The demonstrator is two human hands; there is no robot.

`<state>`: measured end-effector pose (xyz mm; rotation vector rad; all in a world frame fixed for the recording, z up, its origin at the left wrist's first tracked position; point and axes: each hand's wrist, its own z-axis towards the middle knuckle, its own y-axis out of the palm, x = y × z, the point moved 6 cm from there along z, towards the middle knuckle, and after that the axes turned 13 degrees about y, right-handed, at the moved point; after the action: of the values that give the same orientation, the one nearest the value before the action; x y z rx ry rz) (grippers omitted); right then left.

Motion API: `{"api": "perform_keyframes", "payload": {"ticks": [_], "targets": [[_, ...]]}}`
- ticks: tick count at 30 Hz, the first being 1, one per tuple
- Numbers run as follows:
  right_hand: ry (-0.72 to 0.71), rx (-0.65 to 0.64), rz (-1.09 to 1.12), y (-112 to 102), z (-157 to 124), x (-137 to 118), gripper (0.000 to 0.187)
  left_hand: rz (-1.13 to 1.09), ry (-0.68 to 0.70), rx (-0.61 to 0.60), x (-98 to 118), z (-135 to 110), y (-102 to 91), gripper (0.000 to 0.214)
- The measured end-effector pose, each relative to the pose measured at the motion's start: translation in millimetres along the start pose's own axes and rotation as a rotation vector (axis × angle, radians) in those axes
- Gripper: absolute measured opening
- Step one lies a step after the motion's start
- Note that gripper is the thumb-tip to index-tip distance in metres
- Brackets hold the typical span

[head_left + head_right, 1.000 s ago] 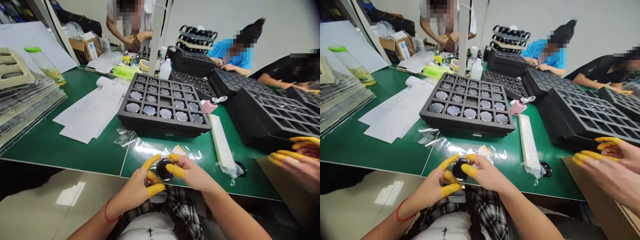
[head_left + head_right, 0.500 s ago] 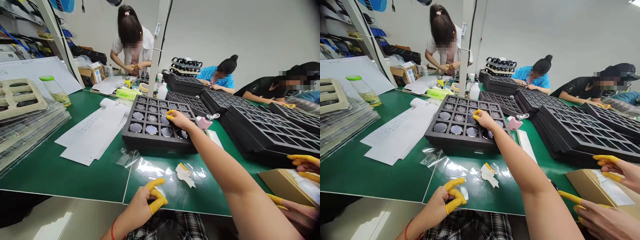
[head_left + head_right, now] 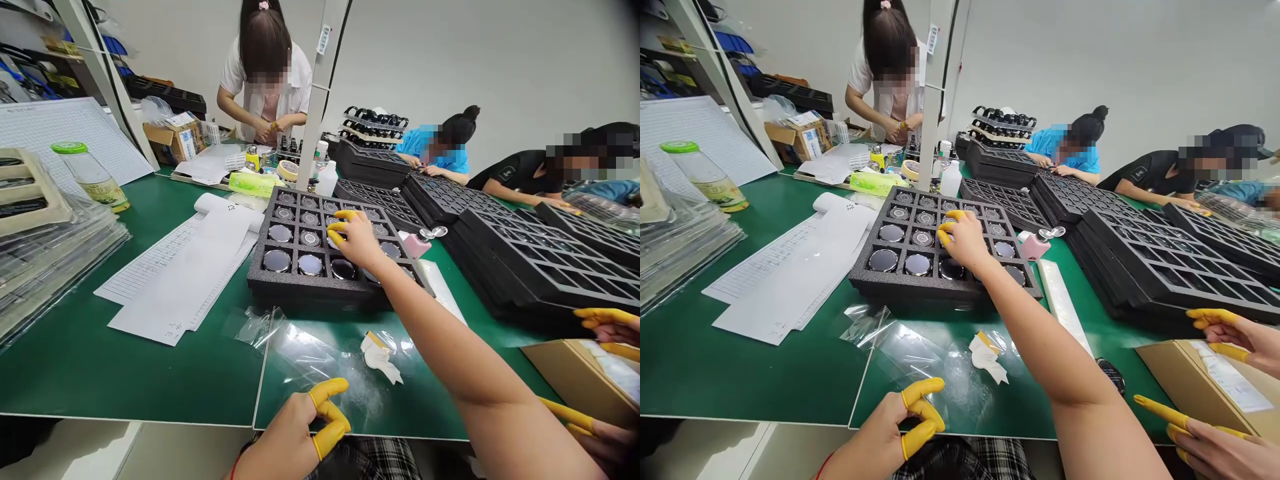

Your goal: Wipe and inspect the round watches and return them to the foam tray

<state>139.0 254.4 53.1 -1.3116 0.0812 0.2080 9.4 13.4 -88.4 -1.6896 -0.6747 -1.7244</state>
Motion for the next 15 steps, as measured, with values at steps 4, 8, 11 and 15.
{"api": "perform_keyframes", "payload": {"ticks": [4,8,11,15], "targets": [[0.020,-0.059,0.008,17,7,-26,0.031,0.062,0.057,0.008,6,2,-2.0,0.026],[0.128,-0.089,0.061,23,16,-28,0.030,0.080,0.066,0.006,2,2,-2.3,0.024],[0.115,-0.048,0.126,11,8,-33,0.031,0.085,0.036,0.043,-7,2,-4.6,0.032],[0.028,0.096,0.169,-13,-36,-49,0.028,-0.051,-0.025,0.135,-12,-1,-7.0,0.044]]}}
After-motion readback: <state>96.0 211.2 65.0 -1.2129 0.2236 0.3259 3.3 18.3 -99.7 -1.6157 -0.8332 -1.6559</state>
